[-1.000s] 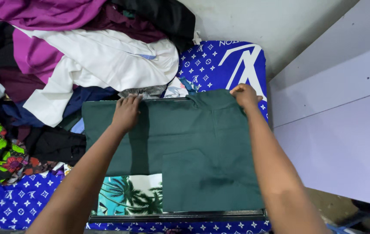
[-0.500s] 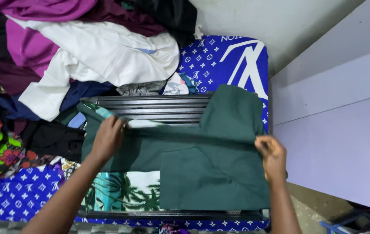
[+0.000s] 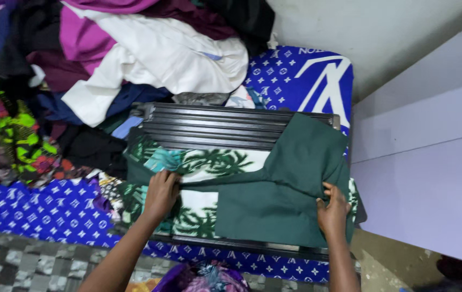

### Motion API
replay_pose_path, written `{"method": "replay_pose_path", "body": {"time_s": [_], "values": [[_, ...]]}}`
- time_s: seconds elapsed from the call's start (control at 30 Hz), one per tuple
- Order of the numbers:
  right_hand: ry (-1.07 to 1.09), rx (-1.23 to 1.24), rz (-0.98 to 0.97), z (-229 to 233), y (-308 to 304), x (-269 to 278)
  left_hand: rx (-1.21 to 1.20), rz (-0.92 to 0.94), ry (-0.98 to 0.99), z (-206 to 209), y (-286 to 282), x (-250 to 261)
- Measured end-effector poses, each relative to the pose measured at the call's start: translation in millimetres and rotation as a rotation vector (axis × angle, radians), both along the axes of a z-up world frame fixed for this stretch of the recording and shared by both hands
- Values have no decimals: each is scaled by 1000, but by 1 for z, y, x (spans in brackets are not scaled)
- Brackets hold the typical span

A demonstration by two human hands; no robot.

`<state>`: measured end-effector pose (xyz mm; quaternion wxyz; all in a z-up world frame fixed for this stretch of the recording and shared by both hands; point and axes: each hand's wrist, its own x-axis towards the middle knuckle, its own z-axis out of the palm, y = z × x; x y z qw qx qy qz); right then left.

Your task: The person picks up various articles of clothing from a pile on a bed, folds each item by hand, and places them into a black suitcase, eventually folding and holding a white shirt with a green collar.

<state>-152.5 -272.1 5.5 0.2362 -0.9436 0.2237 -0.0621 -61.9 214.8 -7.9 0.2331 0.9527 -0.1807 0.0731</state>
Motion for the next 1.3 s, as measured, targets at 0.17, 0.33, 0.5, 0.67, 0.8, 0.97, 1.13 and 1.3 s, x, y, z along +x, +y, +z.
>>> {"method": "replay_pose_path", "body": {"time_s": [0.17, 0.33, 0.5, 0.67, 0.8, 0.97, 1.13, 1.3], "values": [[62, -149, 98, -9, 5, 0, 159, 35, -95, 5, 35, 12], [23, -267, 88, -18, 17, 6, 48, 54, -148, 0, 57, 17], [63, -367, -3, -23, 31, 14, -157, 102, 100, 5, 66, 3], [121, -602, -26, -42, 45, 14, -160, 168, 190, 34, 71, -14], [103, -718, -56, -57, 52, 14, -303, 473, 385, 25, 86, -2], [105, -756, -95, -64, 56, 19, -320, 811, 91, -66, 136, 35], [96, -863, -145, -68, 59, 24, -546, 883, 658, -138, 189, 61], [109, -852, -308, -77, 70, 29, -845, 775, 1087, -141, 205, 77]]}}
